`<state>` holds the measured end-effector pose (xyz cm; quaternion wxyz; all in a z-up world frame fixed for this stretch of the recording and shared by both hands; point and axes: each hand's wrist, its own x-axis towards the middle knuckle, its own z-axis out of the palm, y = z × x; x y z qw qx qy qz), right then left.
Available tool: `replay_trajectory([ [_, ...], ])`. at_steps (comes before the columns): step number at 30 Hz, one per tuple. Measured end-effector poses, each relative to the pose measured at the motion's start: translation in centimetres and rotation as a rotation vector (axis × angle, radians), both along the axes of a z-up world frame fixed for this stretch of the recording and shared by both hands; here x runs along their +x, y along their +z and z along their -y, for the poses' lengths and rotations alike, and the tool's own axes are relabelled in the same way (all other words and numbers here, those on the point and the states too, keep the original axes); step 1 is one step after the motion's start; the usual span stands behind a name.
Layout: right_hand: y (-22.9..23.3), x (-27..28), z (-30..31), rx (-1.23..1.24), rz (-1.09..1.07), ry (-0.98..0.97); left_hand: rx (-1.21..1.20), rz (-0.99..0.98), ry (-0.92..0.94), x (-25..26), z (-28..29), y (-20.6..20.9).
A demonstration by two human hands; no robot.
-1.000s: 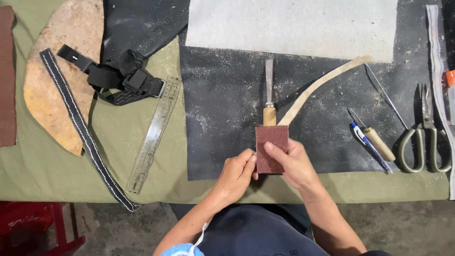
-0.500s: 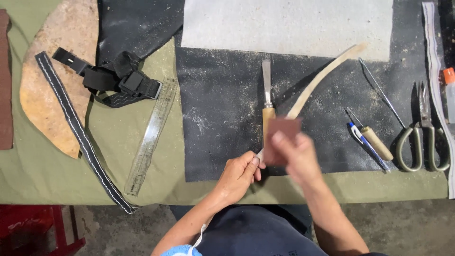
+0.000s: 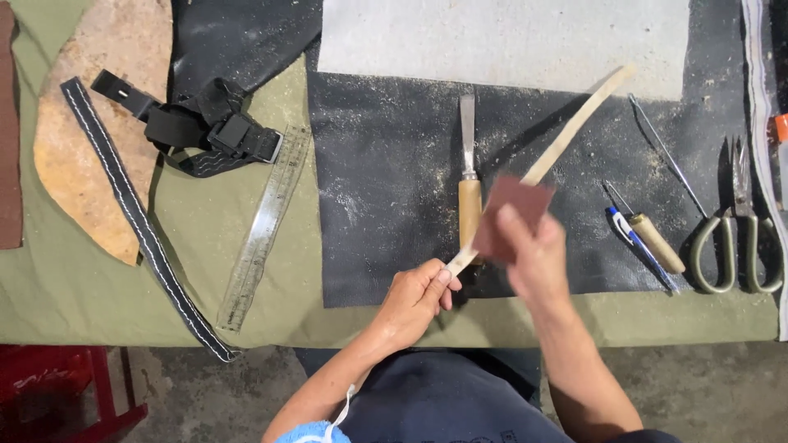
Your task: Sanding a thin strip of wood using a piece of sandpaper on a workbench.
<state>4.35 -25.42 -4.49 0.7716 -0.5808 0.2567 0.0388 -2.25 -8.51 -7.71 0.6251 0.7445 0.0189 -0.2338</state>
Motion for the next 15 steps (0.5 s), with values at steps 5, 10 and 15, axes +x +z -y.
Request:
replay_trajectory([
  [5, -4.0, -0.5, 1.1, 0.024, -0.065, 0.171, 0.011, 0.025, -0.018, 0.2, -0.1, 0.2],
  [10, -1.5, -0.4, 0.3, 0.045, 0.026, 0.068, 0.015, -0.014, 0.007, 0.0, -0.2, 0.2],
  [15, -1.4, 1.2, 0.9, -0.05, 0.04, 0.144, 0.001, 0.015, 0.014, 0.2, 0.1, 1.1],
])
